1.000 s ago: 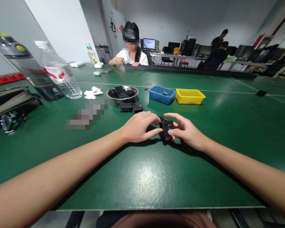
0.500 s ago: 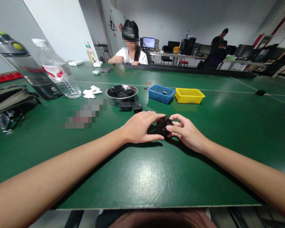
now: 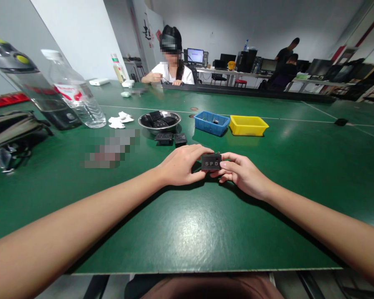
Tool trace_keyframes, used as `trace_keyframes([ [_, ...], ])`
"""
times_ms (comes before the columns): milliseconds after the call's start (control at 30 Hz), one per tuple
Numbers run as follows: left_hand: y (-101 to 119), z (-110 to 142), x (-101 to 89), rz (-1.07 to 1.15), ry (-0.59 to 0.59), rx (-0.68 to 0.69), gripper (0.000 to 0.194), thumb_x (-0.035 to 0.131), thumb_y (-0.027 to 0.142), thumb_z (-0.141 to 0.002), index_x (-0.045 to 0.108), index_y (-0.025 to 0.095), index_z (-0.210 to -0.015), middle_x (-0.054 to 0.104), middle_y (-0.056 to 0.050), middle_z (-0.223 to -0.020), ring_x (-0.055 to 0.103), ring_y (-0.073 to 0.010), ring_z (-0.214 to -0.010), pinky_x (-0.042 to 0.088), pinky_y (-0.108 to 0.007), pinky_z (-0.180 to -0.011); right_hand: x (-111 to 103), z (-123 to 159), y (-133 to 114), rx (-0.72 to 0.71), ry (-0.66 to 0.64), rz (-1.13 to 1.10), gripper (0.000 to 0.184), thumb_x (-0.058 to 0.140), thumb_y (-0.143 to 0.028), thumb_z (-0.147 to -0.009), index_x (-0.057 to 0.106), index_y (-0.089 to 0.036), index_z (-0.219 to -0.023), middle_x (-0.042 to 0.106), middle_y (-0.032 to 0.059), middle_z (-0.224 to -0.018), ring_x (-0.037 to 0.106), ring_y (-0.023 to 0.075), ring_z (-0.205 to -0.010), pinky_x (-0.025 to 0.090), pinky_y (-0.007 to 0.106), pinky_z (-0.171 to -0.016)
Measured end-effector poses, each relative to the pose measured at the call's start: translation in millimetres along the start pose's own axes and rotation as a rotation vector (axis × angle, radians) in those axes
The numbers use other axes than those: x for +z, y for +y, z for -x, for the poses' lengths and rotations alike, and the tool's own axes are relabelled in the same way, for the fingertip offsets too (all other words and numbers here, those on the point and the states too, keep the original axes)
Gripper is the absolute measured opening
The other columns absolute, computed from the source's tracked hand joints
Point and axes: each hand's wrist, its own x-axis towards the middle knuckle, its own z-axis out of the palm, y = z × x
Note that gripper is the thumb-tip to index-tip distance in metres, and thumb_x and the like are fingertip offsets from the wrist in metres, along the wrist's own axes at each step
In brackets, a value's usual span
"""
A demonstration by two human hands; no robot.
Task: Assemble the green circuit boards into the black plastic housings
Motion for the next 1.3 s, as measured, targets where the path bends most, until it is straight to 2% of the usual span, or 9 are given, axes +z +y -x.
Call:
trace_keyframes([
  [367, -1.4, -0.5, 0.8, 0.016, -0.011, -0.021, 0.036, 0.058, 0.031, -0.085, 0.058, 0.016, -0.118, 0.071, -0.009, -0.105, 0.069, -0.0216, -0.093, 0.053, -0.032, -0.082, -1.5, 0.2, 0.1, 0.013, -0.005, 0.025, 0.041, 0.080, -0.033, -0.077, 0.058, -0.020, -0.109, 0.075, 0.0040, -0.083, 0.074, 0.0177, -0.069, 0.055, 0.026, -0.059],
  [1300, -2.0, -0.6, 1.2, 0.013, -0.019, -0.017, 0.033, 0.058, 0.032, -0.085, 0.058, 0.016, -0.113, 0.072, -0.008, -0.100, 0.069, -0.0212, -0.088, 0.053, -0.032, -0.077, -2.7, -0.3, 0.9, 0.029, -0.007, 0.049, 0.043, 0.078, -0.034, -0.079, 0.053, -0.021, -0.111, 0.075, 0.0047, -0.084, 0.074, 0.0184, -0.068, 0.054, 0.026, -0.057],
])
